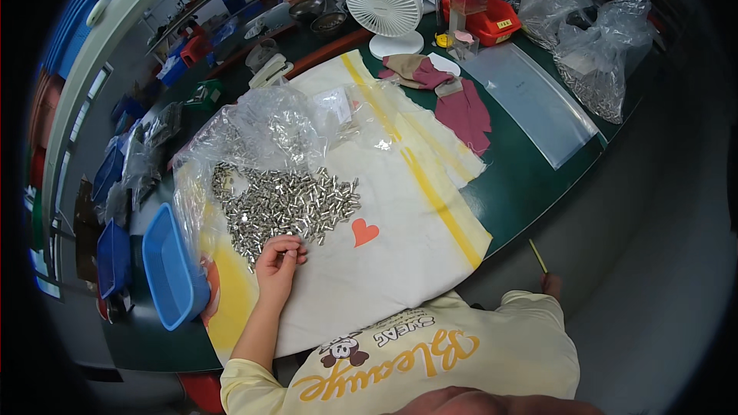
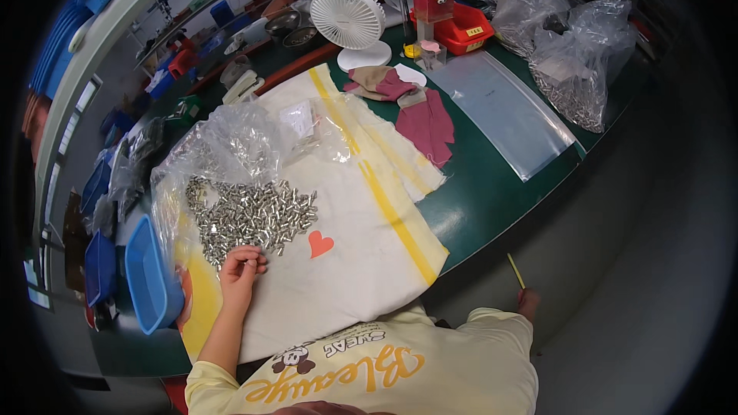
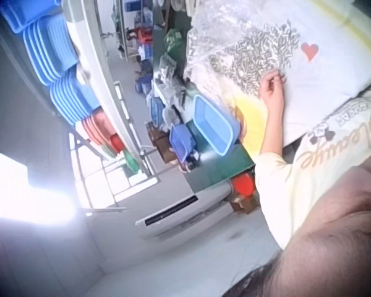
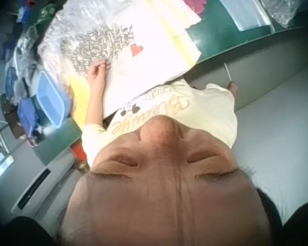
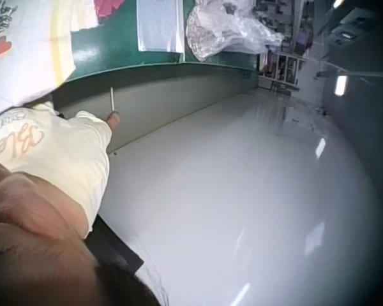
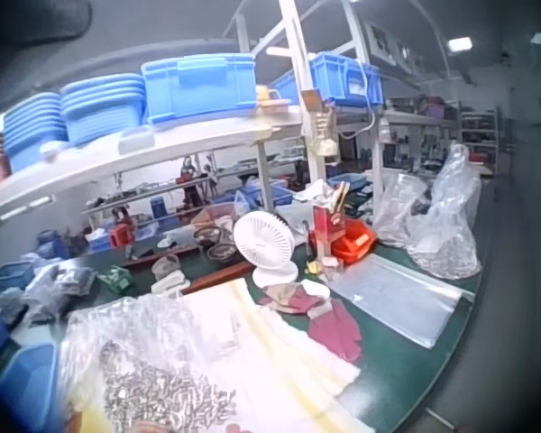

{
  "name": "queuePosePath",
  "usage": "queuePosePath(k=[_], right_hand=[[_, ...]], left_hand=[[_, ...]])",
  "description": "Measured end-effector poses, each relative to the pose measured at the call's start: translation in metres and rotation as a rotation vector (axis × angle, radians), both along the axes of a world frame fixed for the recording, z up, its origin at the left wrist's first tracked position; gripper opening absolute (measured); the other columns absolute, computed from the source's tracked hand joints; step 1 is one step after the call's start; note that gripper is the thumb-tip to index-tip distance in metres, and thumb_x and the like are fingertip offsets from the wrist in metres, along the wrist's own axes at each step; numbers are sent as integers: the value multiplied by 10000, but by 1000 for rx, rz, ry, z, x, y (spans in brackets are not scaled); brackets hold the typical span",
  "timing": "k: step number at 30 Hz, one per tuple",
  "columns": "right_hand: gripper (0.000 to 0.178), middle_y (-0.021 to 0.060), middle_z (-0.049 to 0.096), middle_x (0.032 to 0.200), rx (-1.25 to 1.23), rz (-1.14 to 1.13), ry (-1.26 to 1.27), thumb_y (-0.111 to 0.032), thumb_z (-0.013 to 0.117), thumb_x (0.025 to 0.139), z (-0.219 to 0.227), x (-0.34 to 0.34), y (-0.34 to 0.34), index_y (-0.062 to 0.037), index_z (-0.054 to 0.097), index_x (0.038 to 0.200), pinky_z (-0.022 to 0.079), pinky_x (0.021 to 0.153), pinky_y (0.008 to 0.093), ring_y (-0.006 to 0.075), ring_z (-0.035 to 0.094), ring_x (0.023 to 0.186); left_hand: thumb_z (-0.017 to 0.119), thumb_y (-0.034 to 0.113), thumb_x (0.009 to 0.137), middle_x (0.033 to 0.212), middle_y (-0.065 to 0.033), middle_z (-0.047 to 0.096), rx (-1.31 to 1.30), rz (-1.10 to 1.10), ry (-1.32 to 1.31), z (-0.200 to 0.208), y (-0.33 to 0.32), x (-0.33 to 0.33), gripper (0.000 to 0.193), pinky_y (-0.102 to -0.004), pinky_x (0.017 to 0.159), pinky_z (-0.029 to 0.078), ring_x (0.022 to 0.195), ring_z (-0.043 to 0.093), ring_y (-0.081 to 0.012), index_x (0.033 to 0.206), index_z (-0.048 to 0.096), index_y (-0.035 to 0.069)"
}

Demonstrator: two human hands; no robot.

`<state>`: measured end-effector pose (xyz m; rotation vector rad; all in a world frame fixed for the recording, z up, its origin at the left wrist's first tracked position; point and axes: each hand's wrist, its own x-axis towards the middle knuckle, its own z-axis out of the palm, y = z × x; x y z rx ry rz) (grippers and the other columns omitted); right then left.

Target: The person sorts metal fasteners on a table by hand, placing selected fasteners into a blue basket. The person then checks product label cards before arranging and handling fasteners in rows on the cloth.

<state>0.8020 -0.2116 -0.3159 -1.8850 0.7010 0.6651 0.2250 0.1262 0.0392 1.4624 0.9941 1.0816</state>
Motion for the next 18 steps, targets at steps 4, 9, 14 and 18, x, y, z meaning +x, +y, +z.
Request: queuePosePath(k=[4,9,14,18], right_hand=[[148,34,560,689,739,-37,21,-88,479,918,79,45,-65,-38,587,1006,456,455,210,94,524,548],[490,25,506,944,1257,322,-583,26,414,917,272,25,7,-49,316,1391,418,634,194,80,464,749],[318,4,488,907,996,1106,-688,-16,425,925,423,-100,139,0,485,1237,372,620,186,63,444,709],[240,18,497,866,571,1558,-795,-22,423,915,438,-181,218,16,551,1114,389,572,196,66,470,650]], left_hand=[[565,-83,804,1043,-111,589,619,-129,517,7,-1,3,192,-308,748,510,903,605,-229,956,593,29],[646,-5,746,1101,-105,577,770,-314,680,23,-5,18,217,-380,857,468,1041,551,-300,950,597,51],[670,6,713,1125,-115,556,941,-151,916,28,-5,-9,286,-400,903,443,1107,507,-325,983,590,53],[696,60,712,1135,-126,547,771,95,860,24,-17,-45,384,-408,904,438,1090,508,-330,1076,576,69]])
